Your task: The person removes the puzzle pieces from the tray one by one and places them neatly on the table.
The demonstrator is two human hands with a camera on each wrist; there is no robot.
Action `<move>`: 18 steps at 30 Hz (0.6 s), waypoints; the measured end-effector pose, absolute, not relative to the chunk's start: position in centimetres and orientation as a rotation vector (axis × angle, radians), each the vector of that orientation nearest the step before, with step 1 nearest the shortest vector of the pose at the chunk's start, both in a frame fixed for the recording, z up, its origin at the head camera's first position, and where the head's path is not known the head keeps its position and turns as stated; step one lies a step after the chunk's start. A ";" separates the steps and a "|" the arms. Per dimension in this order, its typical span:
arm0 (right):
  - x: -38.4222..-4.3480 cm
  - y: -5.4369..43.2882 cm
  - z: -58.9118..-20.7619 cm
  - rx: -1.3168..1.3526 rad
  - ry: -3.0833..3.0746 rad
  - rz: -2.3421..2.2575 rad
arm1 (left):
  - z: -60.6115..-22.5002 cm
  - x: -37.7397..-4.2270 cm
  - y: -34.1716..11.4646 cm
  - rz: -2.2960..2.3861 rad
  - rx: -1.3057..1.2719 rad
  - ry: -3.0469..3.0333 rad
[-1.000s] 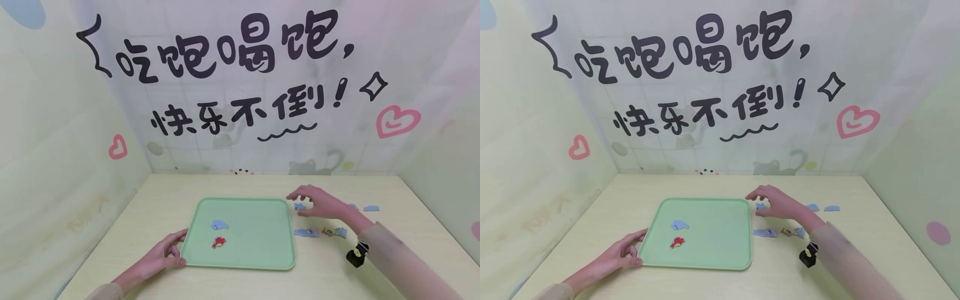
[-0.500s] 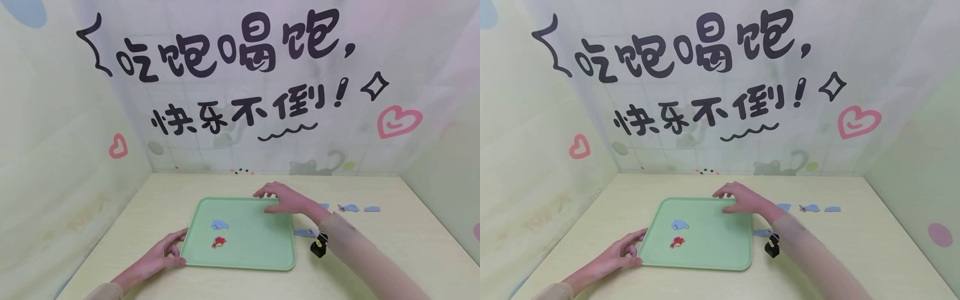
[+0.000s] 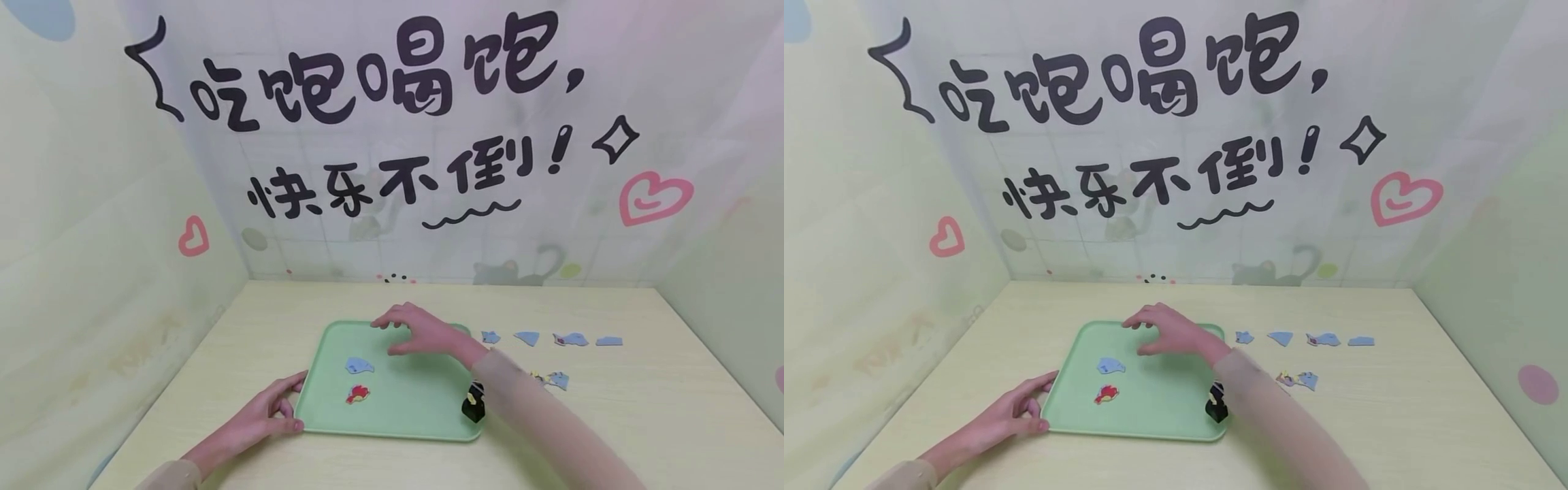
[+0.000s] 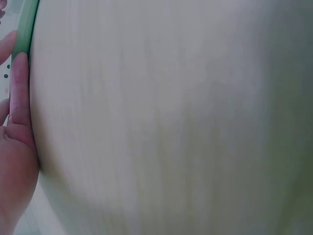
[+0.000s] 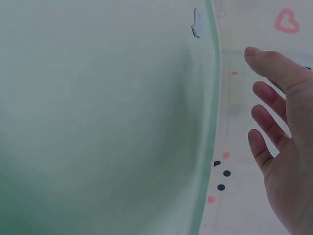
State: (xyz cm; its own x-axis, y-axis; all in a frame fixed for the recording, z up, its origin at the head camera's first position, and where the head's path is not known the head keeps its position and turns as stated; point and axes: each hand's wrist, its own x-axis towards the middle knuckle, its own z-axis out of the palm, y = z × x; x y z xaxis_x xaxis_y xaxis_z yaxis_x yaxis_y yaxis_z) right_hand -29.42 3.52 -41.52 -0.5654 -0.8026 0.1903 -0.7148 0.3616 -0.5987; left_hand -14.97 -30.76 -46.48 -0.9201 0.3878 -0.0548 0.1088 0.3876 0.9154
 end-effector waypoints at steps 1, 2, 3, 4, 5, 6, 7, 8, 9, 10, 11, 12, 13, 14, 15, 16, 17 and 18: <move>-29.4 3.2 -41.6 -1.402 2.477 -0.982 | -46.4 -15.0 -30.8 1.543 0.438 2.390; -29.4 2.8 -41.7 -1.409 2.472 -0.983 | -46.4 -15.0 -30.8 1.540 0.437 2.390; -29.4 2.5 -41.8 -1.407 2.468 -0.983 | -46.4 -15.0 -30.8 1.540 0.437 2.392; -29.4 2.2 -42.0 -1.407 2.461 -0.988 | -46.4 -15.0 -30.8 1.539 0.440 2.392; -29.4 1.9 -42.2 -1.403 2.456 -0.989 | -46.4 -15.0 -30.8 1.541 0.442 2.391; -29.4 1.6 -42.4 -1.404 2.452 -0.991 | -46.5 -15.0 -30.8 1.539 0.454 2.391; -29.4 1.3 -42.6 -1.402 2.451 -0.986 | -46.5 -15.0 -30.9 1.540 0.458 2.391; -29.4 1.0 -42.8 -1.395 2.448 -0.984 | -46.5 -15.0 -30.9 1.541 0.462 2.390; -29.3 0.7 -43.0 -1.393 2.448 -0.982 | -46.6 -15.0 -30.9 1.543 0.467 2.390; -29.3 0.4 -43.2 -1.392 2.450 -0.977 | -46.6 -15.0 -30.9 1.542 0.472 2.390; -29.2 0.2 -43.3 -1.391 2.451 -0.973 | -46.6 -15.1 -30.9 1.541 0.475 2.391; -29.2 -0.1 -43.5 -1.387 2.452 -0.967 | -46.6 -15.1 -30.9 1.540 0.478 2.393; -29.1 -0.3 -43.6 -1.379 2.453 -0.958 | -46.6 -15.1 -30.9 1.539 0.479 2.393; -29.1 -0.5 -43.8 -1.373 2.452 -0.956 | -46.6 -15.1 -30.9 1.538 0.477 2.393; -29.0 -0.7 -43.9 -1.369 2.454 -0.951 | -46.6 -15.1 -30.9 1.537 0.473 2.392; -28.9 -0.9 -44.0 -1.366 2.457 -0.941 | -46.6 -15.1 -30.9 1.536 0.470 2.392; -28.9 -1.0 -44.1 -1.359 2.461 -0.933 | -46.5 -15.1 -30.9 1.536 0.467 2.391; -28.9 -1.2 -44.2 -1.351 2.469 -0.922 | -46.5 -15.1 -30.9 1.537 0.465 2.389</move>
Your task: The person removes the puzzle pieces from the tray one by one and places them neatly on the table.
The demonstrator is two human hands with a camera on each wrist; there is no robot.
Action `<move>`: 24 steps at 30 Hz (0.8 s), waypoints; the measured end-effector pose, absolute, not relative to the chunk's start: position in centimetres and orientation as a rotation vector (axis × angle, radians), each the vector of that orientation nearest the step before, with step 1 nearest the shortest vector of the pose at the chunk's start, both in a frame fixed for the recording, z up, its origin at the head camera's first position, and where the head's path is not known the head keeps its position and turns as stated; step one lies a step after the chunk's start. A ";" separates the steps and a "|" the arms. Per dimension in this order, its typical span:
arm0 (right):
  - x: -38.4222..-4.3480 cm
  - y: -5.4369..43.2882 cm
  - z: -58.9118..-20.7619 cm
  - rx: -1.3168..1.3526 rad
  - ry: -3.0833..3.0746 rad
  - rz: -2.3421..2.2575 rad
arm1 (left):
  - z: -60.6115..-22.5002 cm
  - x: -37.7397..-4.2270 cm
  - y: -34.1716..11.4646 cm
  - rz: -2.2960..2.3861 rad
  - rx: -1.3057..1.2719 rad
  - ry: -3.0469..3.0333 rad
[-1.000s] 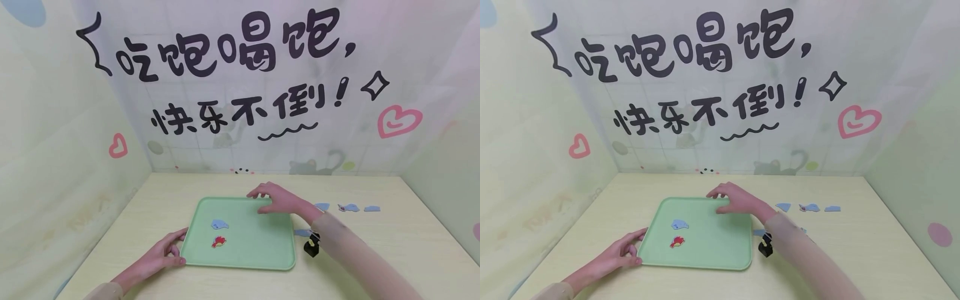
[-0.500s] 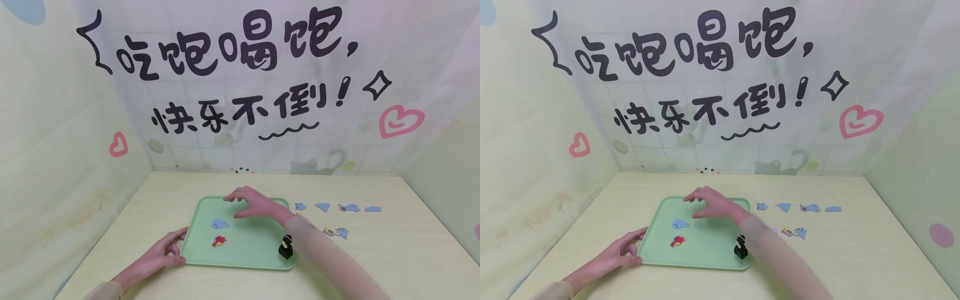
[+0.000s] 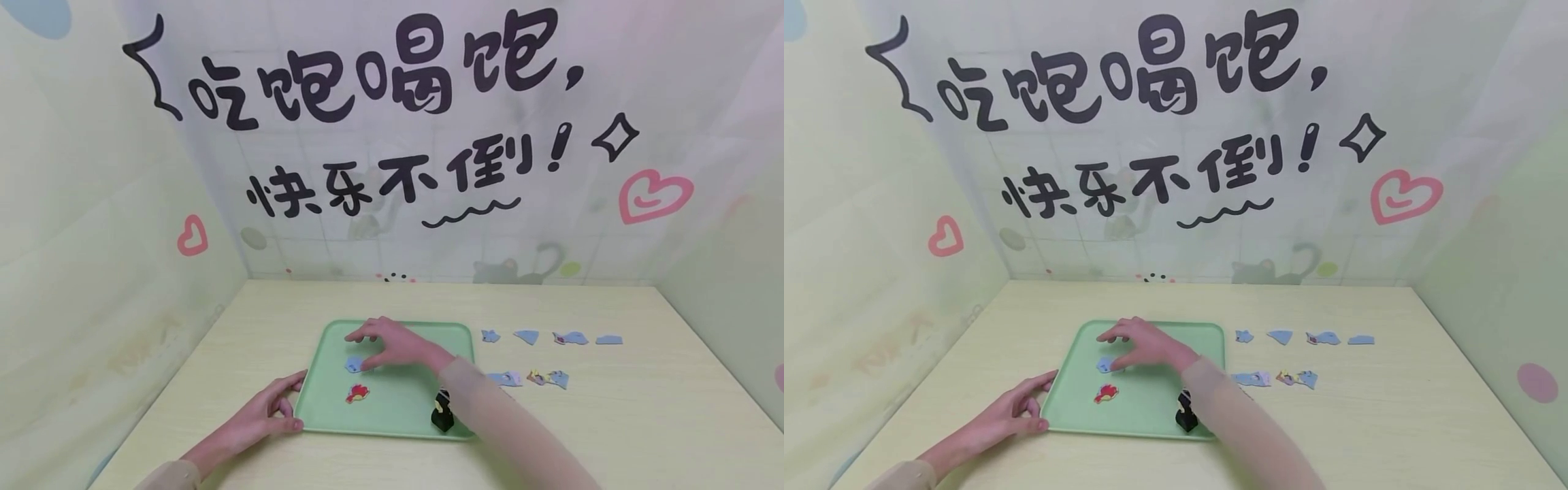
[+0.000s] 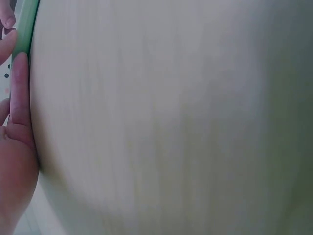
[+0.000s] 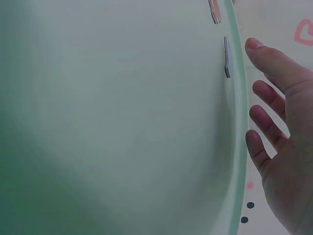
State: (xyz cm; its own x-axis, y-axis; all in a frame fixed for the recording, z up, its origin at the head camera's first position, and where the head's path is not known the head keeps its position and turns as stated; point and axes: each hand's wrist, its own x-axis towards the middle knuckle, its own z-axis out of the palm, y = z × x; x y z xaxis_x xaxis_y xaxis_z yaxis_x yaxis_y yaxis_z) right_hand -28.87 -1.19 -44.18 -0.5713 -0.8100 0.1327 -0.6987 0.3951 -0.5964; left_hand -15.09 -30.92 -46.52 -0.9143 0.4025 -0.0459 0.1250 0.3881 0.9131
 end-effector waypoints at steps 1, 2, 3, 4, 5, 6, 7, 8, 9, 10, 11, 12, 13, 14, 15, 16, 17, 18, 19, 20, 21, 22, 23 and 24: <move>-28.9 -1.3 -44.3 -1.349 2.482 -0.908 | -46.5 -15.1 -30.9 1.538 0.465 2.387; -28.8 -1.5 -44.3 -1.343 2.493 -0.896 | -46.5 -15.1 -30.9 1.538 0.467 2.387; -28.8 -1.6 -44.4 -1.336 2.504 -0.883 | -46.5 -15.1 -30.9 1.540 0.469 2.386; -28.8 -1.7 -44.5 -1.330 2.512 -0.872 | -46.5 -15.1 -30.9 1.540 0.474 2.387; -28.8 -1.8 -44.5 -1.320 2.519 -0.867 | -46.6 -15.1 -30.9 1.543 0.477 2.384; -28.7 -2.0 -44.6 -1.316 2.527 -0.855 | -46.6 -15.1 -30.9 1.544 0.480 2.383; -28.7 -2.1 -44.6 -1.311 2.535 -0.845 | -46.6 -15.1 -30.9 1.546 0.483 2.382; -28.6 -2.1 -44.6 -1.300 2.542 -0.836 | -46.6 -15.1 -30.9 1.548 0.484 2.381; -28.5 -2.2 -44.6 -1.289 2.552 -0.826 | -46.7 -15.1 -31.0 1.549 0.486 2.380; -28.4 -2.3 -44.6 -1.279 2.566 -0.812 | -46.7 -15.1 -31.0 1.551 0.489 2.381; -28.3 -2.4 -44.6 -1.267 2.583 -0.797 | -46.7 -15.1 -31.0 1.553 0.489 2.381; -28.2 -2.5 -44.6 -1.256 2.597 -0.784 | -46.7 -15.1 -31.0 1.554 0.490 2.381; -28.1 -2.5 -44.5 -1.241 2.609 -0.777 | -46.7 -15.1 -31.0 1.554 0.492 2.383; -28.0 -2.6 -44.5 -1.227 2.618 -0.772 | -46.7 -15.1 -30.9 1.555 0.494 2.384; -28.0 -2.6 -44.4 -1.215 2.622 -0.772 | -46.7 -15.1 -30.9 1.555 0.495 2.385; -27.9 -2.7 -44.4 -1.208 2.622 -0.774 | -46.7 -15.1 -30.9 1.556 0.496 2.384; -27.9 -2.7 -44.4 -1.202 2.621 -0.780 | -46.6 -15.1 -30.9 1.556 0.496 2.384; -27.8 -2.7 -44.4 -1.198 2.614 -0.784 | -46.6 -15.1 -30.8 1.555 0.497 2.384; -27.8 -2.8 -44.4 -1.196 2.610 -0.785 | -46.6 -15.1 -30.8 1.555 0.497 2.384; -27.8 -2.8 -44.4 -1.195 2.606 -0.785 | -46.6 -15.1 -30.8 1.554 0.496 2.384; -27.9 -2.8 -44.4 -1.198 2.598 -0.785 | -46.5 -15.1 -30.8 1.552 0.494 2.384; -27.9 -2.8 -44.4 -1.208 2.587 -0.787 | -46.5 -15.1 -30.8 1.551 0.494 2.383; -27.9 -2.8 -44.4 -1.221 2.574 -0.788 | -46.4 -15.0 -30.8 1.549 0.492 2.382; -27.9 -2.9 -44.5 -1.236 2.555 -0.790 | -46.4 -15.0 -30.8 1.548 0.487 2.381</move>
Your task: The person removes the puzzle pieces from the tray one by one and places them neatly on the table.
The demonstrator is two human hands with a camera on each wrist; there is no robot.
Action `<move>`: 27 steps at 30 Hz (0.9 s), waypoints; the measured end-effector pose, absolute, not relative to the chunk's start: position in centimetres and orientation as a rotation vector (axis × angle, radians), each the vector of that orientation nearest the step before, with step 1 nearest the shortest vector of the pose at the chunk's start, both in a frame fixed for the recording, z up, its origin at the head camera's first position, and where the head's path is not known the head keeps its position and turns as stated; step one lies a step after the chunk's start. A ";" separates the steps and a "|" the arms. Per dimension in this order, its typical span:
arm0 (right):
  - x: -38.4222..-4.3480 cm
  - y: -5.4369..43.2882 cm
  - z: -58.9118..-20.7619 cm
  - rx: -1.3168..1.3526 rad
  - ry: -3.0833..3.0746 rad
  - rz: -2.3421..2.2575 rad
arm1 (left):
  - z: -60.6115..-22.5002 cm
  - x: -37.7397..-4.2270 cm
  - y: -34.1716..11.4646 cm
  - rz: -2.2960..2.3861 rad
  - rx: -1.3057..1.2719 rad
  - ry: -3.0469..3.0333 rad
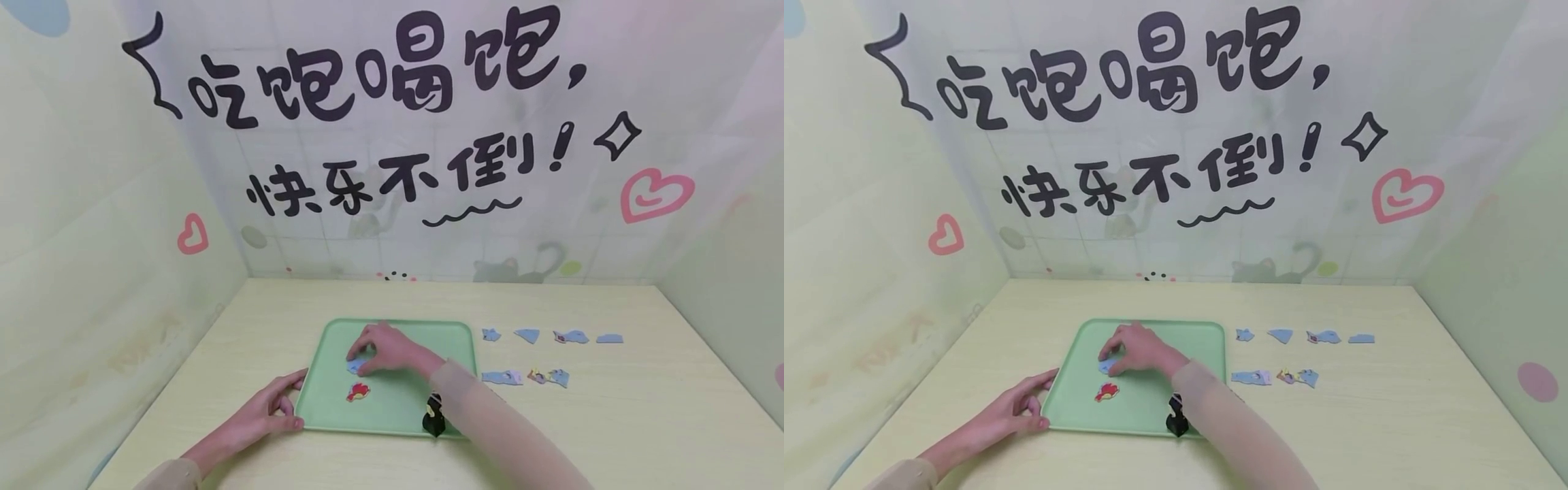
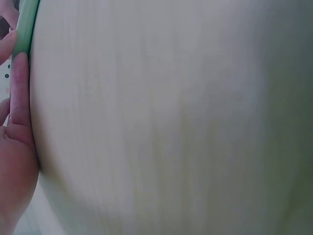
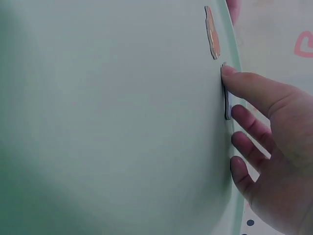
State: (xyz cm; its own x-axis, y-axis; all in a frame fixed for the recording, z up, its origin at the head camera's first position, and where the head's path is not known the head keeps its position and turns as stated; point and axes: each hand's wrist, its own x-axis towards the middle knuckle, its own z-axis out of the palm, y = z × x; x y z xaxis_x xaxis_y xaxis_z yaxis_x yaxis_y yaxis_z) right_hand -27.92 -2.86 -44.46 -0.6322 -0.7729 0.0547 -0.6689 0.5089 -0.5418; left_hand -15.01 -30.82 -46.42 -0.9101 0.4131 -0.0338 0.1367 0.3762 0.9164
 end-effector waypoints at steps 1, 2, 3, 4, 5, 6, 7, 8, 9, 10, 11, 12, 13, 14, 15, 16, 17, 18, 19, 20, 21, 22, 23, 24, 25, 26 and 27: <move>-28.0 -2.8 -44.5 -1.257 2.535 -0.791 | -46.4 -15.0 -30.8 1.547 0.484 2.380; -28.1 -2.8 -44.5 -1.279 2.513 -0.793 | -46.4 -15.0 -30.8 1.546 0.481 2.380; -28.1 -2.8 -44.5 -1.301 2.488 -0.792 | -46.4 -15.0 -30.8 1.545 0.479 2.380; -28.2 -2.7 -44.5 -1.322 2.469 -0.786 | -46.4 -15.0 -30.8 1.546 0.477 2.378; -28.2 -2.7 -44.5 -1.337 2.451 -0.778 | -46.4 -15.0 -30.8 1.546 0.474 2.378; -28.3 -2.6 -44.4 -1.349 2.440 -0.770 | -46.4 -15.0 -30.8 1.547 0.474 2.379; -28.2 -2.5 -44.3 -1.361 2.430 -0.762 | -46.4 -15.0 -30.8 1.547 0.476 2.380; -28.2 -2.4 -44.2 -1.367 2.423 -0.754 | -46.4 -15.0 -30.8 1.548 0.480 2.381; -28.2 -2.4 -44.1 -1.369 2.415 -0.751 | -46.5 -15.0 -30.8 1.549 0.484 2.382; -28.1 -2.3 -44.0 -1.372 2.408 -0.752 | -46.5 -15.0 -30.8 1.549 0.487 2.384; -28.1 -2.3 -43.9 -1.373 2.401 -0.753 | -46.6 -15.1 -30.8 1.549 0.489 2.386; -28.1 -2.3 -43.8 -1.374 2.393 -0.755 | -46.6 -15.1 -30.8 1.549 0.491 2.387; -28.0 -2.2 -43.8 -1.376 2.386 -0.757 | -46.6 -15.1 -30.8 1.548 0.493 2.389; -28.1 -2.2 -43.8 -1.376 2.383 -0.757 | -46.6 -15.1 -30.8 1.548 0.494 2.391; -28.1 -2.1 -43.8 -1.377 2.381 -0.757 | -46.6 -15.1 -30.8 1.547 0.494 2.393; -28.1 -2.1 -43.8 -1.382 2.384 -0.751 | -46.6 -15.1 -30.9 1.546 0.493 2.393; -28.1 -2.0 -43.8 -1.386 2.390 -0.743 | -46.6 -15.1 -30.9 1.546 0.493 2.393; -28.2 -1.9 -43.8 -1.393 2.396 -0.735 | -46.6 -15.1 -30.8 1.546 0.493 2.393; -28.2 -1.8 -43.8 -1.402 2.407 -0.723 | -46.6 -15.1 -30.8 1.546 0.491 2.393; -28.3 -1.7 -43.8 -1.410 2.415 -0.714 | -46.6 -15.1 -30.8 1.547 0.491 2.392; -28.3 -1.5 -43.7 -1.417 2.425 -0.708 | -46.6 -15.1 -30.9 1.547 0.491 2.391; -28.3 -1.4 -43.7 -1.427 2.437 -0.699 | -46.6 -15.1 -30.9 1.548 0.491 2.390; -28.3 -1.2 -43.7 -1.437 2.446 -0.695 | -46.6 -15.1 -30.9 1.550 0.491 2.389; -28.3 -1.1 -43.6 -1.445 2.454 -0.691 | -46.6 -15.1 -30.9 1.551 0.491 2.388; -28.3 -0.9 -43.5 -1.449 2.462 -0.689 | -46.6 -15.0 -30.9 1.552 0.491 2.387; -28.2 -0.7 -43.4 -1.449 2.472 -0.689 | -46.6 -15.0 -30.9 1.553 0.492 2.385; -28.2 -0.5 -43.3 -1.448 2.481 -0.692 | -46.6 -15.0 -30.9 1.553 0.490 2.384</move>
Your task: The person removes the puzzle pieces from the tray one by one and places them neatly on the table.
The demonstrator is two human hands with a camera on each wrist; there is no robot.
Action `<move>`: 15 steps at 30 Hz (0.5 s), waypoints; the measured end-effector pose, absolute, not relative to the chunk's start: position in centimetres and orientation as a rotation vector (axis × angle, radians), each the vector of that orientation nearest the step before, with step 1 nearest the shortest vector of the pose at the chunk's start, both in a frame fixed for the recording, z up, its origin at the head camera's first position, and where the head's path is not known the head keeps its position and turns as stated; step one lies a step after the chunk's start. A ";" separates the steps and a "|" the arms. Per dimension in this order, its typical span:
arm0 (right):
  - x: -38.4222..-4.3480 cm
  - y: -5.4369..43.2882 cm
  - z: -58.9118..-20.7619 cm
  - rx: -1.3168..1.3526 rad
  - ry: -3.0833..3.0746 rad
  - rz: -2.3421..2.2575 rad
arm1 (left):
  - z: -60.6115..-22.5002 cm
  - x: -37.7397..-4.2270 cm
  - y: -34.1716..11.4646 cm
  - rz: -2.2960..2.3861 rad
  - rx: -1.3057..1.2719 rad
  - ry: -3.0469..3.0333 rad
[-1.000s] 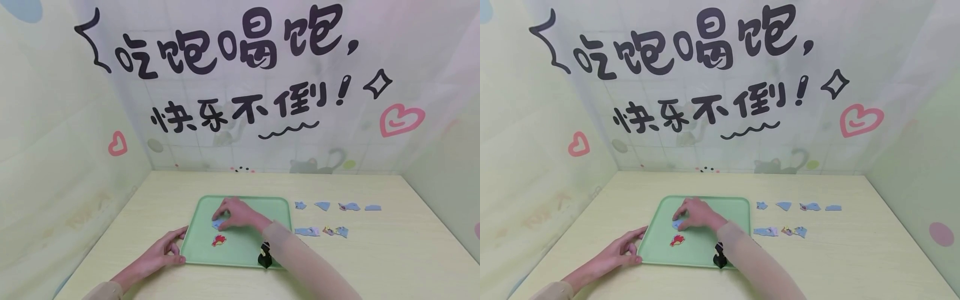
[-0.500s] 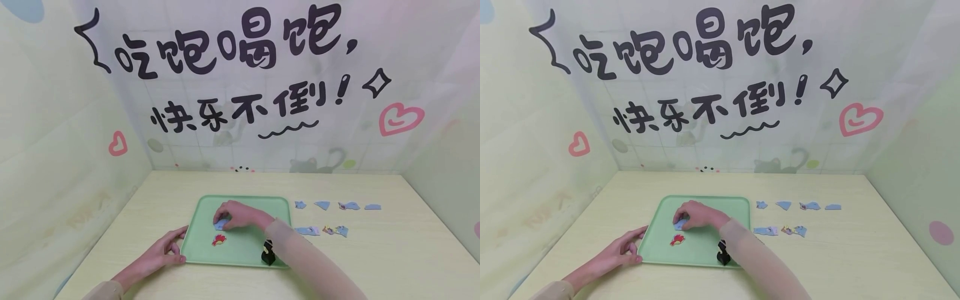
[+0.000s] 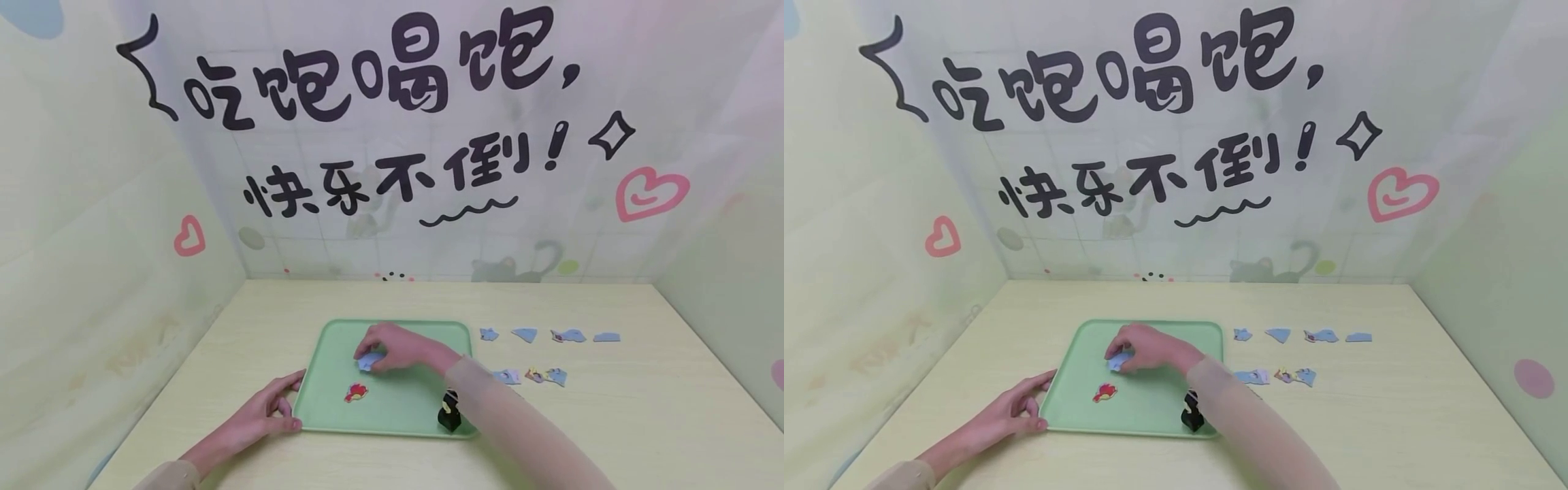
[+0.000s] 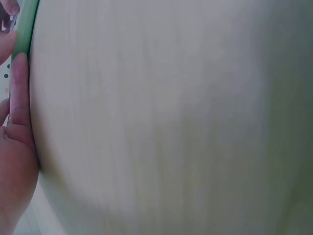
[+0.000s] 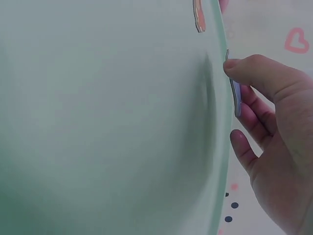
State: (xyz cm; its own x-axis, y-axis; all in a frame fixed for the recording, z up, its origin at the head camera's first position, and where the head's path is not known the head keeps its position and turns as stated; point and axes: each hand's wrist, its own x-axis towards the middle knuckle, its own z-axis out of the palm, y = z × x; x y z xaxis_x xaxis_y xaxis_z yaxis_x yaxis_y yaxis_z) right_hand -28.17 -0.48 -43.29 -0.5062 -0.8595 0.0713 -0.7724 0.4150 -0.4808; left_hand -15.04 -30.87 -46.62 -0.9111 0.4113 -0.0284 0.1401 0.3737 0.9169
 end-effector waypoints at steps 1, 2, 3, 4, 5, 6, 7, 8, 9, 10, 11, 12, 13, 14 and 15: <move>-28.1 -0.3 -43.2 -1.447 2.490 -0.690 | -46.6 -15.1 -30.9 1.554 0.488 2.383; -28.0 0.0 -43.0 -1.442 2.494 -0.698 | -46.6 -15.1 -30.9 1.554 0.485 2.382; -28.0 0.2 -42.9 -1.433 2.499 -0.701 | -46.6 -15.1 -30.8 1.553 0.484 2.383; -27.9 0.5 -42.7 -1.425 2.504 -0.710 | -46.5 -15.1 -30.8 1.552 0.484 2.383; -27.8 0.8 -42.6 -1.416 2.506 -0.722 | -46.5 -15.1 -30.8 1.550 0.483 2.385; -27.7 1.1 -42.4 -1.408 2.504 -0.734 | -46.5 -15.1 -30.8 1.547 0.483 2.388; -27.6 1.4 -42.2 -1.400 2.505 -0.743 | -46.5 -15.1 -30.8 1.545 0.484 2.390; -27.6 1.7 -42.1 -1.390 2.503 -0.757 | -46.5 -15.1 -30.8 1.543 0.486 2.391; -27.5 2.0 -42.0 -1.380 2.504 -0.765 | -46.5 -15.1 -30.8 1.542 0.488 2.393; -27.5 2.3 -41.9 -1.374 2.504 -0.774 | -46.5 -15.1 -30.8 1.541 0.488 2.392; -27.4 2.6 -41.8 -1.369 2.507 -0.779 | -46.5 -15.1 -30.8 1.538 0.489 2.395; -27.3 2.9 -41.7 -1.363 2.509 -0.784 | -46.5 -15.1 -30.8 1.538 0.483 2.395; -27.3 3.2 -41.6 -1.358 2.510 -0.791 | -46.5 -15.1 -30.8 1.534 0.486 2.397; -27.2 3.5 -41.5 -1.356 2.516 -0.793 | -46.5 -15.1 -30.8 1.532 0.488 2.399; -27.1 3.8 -41.4 -1.356 2.523 -0.798 | -46.5 -15.1 -30.8 1.530 0.479 2.401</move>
State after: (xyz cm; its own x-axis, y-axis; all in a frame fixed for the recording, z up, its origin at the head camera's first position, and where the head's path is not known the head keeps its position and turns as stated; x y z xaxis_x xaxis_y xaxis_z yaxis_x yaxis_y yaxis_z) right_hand -27.14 3.80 -41.35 -0.5729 -0.8134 0.1009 -0.7234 0.4439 -0.5288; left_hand -15.13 -30.76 -46.46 -0.9136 0.4050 -0.0363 0.1383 0.3935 0.9089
